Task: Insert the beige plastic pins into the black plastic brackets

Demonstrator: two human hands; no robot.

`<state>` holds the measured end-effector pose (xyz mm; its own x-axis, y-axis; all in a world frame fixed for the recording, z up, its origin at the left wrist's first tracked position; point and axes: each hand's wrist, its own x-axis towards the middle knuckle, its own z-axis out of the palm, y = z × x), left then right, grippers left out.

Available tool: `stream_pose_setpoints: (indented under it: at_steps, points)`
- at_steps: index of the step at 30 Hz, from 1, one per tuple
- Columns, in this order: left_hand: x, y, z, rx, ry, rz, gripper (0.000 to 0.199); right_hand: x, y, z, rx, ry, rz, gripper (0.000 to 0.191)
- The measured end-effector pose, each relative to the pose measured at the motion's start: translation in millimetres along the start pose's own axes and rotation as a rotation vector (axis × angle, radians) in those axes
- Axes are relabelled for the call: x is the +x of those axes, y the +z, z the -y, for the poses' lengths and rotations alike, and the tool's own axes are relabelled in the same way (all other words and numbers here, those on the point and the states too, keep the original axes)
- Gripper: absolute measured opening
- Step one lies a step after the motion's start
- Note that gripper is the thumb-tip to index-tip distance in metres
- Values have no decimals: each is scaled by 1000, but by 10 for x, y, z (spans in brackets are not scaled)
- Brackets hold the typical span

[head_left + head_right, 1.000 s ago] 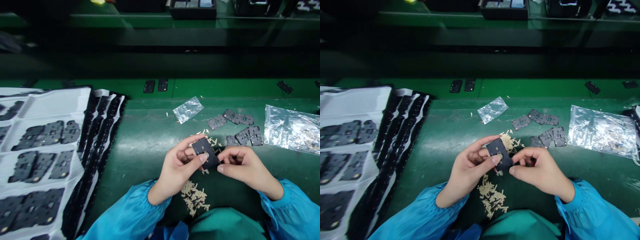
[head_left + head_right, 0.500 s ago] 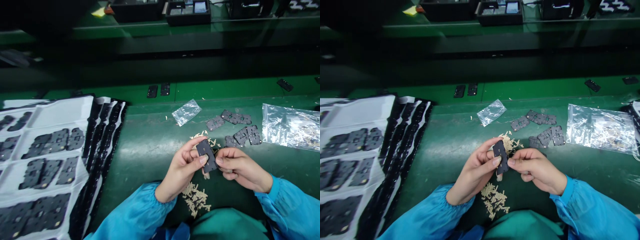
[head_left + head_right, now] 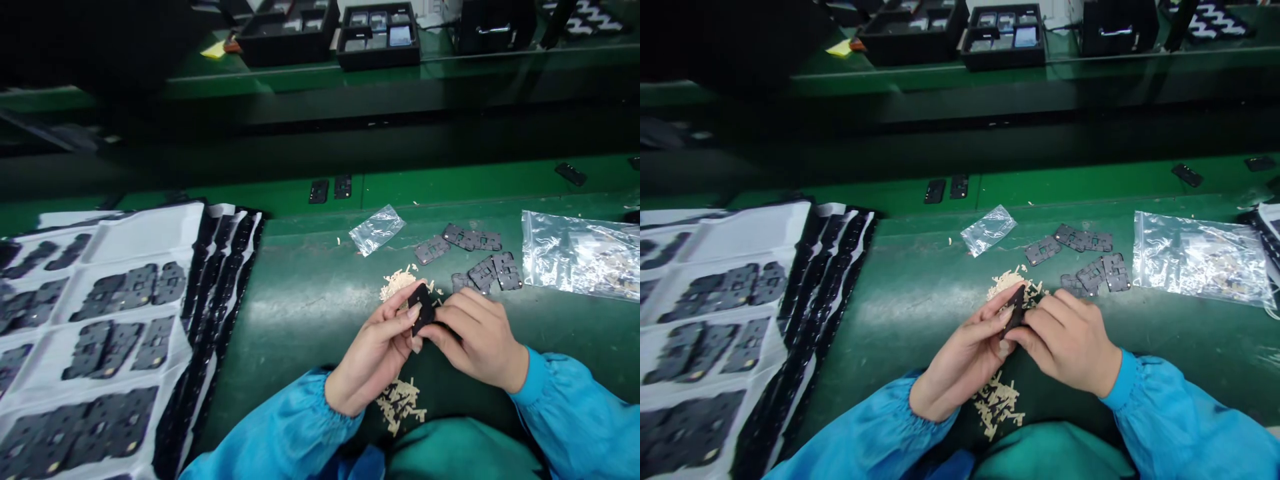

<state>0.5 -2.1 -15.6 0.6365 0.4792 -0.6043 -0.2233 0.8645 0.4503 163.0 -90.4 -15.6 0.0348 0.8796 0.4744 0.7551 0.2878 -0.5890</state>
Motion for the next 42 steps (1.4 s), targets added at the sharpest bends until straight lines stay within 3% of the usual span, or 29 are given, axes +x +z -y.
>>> stream_pose_setpoints:
  at_steps: [3, 7, 10, 12, 15, 18, 20, 23, 25, 30, 35, 39, 42]
  points:
    - [-2, 13, -22, 123, 116, 6, 55, 25, -3, 32, 218, 199, 78, 24]
    - [46, 10, -117, 402, 230, 26, 72, 226, -59, -63, 586, 546, 247, 43]
    - [114, -11, -257, 587, 342, -31, 84, 472, -183, -299, 513, 665, 96, 46]
    - [154, -53, -367, 647, 452, -93, 79, 574, -256, -447, 356, 723, 30, 47]
    - [164, -182, -510, 745, 593, -163, 58, 498, -245, -476, 99, 666, 184, 38]
    - [57, -330, -573, 972, 626, -140, 28, 217, -134, -249, 22, 372, 584, 17]
    - [-85, -389, -544, 1211, 638, -27, 14, 38, -55, -62, 17, 206, 753, 17]
    - [-322, -423, -380, 1533, 629, 221, 7, -93, 45, 108, 21, 85, 850, 17]
    - [-433, -444, -221, 1660, 604, 303, 12, -98, 89, 136, 17, 58, 884, 11]
    - [-479, -533, 51, 1754, 670, 250, 17, -60, 89, 100, 14, 45, 921, 13]
    - [-472, -549, 2, 1738, 660, 268, 12, -35, -8, 32, 10, 86, 860, 11]
    - [-478, -491, -45, 1674, 640, 219, 13, 30, -86, 7, 97, 262, 756, 8]
    - [-447, -412, -66, 1437, 688, 163, 15, 59, -120, 39, 282, 416, 643, 8]
